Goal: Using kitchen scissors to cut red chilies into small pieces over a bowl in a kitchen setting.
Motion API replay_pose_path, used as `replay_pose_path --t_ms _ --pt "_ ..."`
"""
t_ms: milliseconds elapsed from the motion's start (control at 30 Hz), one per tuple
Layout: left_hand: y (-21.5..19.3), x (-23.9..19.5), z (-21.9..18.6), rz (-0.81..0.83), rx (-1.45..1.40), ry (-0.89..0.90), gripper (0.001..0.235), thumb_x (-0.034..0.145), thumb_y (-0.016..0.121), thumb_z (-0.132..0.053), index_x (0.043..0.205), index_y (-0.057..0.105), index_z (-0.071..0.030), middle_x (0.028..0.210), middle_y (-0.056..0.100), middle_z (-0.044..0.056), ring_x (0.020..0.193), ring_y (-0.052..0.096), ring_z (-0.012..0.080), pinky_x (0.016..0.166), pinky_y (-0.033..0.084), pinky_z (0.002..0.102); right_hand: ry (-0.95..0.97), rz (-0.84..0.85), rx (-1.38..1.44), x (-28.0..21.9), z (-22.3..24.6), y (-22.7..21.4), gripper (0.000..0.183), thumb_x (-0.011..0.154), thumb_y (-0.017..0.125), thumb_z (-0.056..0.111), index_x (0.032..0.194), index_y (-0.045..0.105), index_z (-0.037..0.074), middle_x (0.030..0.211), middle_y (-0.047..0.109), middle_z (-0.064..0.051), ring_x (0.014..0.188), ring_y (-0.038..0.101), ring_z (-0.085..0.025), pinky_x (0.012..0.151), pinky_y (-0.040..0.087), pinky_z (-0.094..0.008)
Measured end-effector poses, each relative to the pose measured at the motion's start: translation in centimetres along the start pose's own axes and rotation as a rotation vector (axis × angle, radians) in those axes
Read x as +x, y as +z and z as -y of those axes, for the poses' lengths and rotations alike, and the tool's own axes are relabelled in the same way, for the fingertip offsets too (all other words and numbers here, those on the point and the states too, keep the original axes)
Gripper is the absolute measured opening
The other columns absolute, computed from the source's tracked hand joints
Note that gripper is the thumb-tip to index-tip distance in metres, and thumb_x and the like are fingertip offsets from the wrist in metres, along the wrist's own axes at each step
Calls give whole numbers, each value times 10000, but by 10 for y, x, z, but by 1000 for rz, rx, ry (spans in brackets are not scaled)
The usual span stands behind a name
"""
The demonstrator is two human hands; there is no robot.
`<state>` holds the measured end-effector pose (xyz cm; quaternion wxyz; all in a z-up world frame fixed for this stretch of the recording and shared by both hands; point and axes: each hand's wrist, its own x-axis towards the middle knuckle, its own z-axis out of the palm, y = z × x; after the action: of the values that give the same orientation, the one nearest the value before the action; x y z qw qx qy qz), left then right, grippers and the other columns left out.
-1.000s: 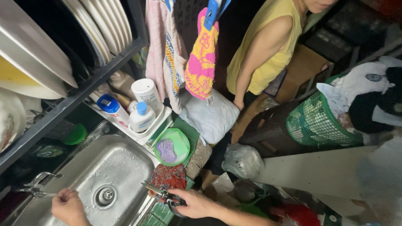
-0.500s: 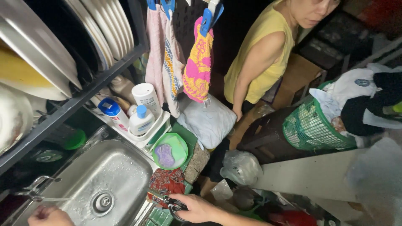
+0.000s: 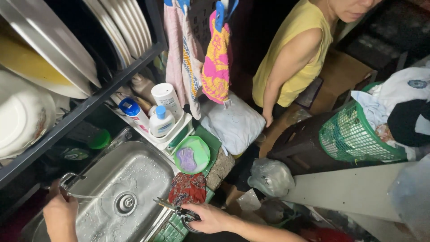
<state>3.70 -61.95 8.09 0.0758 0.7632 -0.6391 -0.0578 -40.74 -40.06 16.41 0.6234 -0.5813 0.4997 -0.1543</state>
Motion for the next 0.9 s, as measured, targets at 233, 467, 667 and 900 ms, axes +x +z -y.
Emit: replay_pose_path --t_ms 233,467,667,900 --pt "-44 9 -32 443 147 -187 807 954 578 -24 1645 289 -327 1379 652 273 1126 733 523 992 575 551 20 -19 14 -6 0 -2 672 929 519 208 1580 407 83 816 511 -42 644 441 -165 616 310 -310" --pt "-60 7 -35 574 307 -237 995 896 600 12 1675 135 -397 1360 721 269 1219 709 467 1044 555 489 35 -37 0 -5 0 -3 656 923 520 214 1565 429 114 843 537 -64 653 460 -197 625 325 -330" --pt "-57 -7 -9 553 227 -269 939 887 460 50 1663 221 -423 1352 686 323 1206 697 484 1032 548 500 59 -40 14 0 -6 -2 640 901 537 222 1527 447 123 1416 603 -93 1233 599 -246 973 441 -324" --pt "-15 -82 31 223 3 7 675 788 569 55 1443 500 -94 1337 638 210 1220 634 387 1015 508 478 -123 -29 35 31 -81 15 603 916 607 144 1503 471 125 1485 587 -63 1322 585 -166 1099 427 -303"
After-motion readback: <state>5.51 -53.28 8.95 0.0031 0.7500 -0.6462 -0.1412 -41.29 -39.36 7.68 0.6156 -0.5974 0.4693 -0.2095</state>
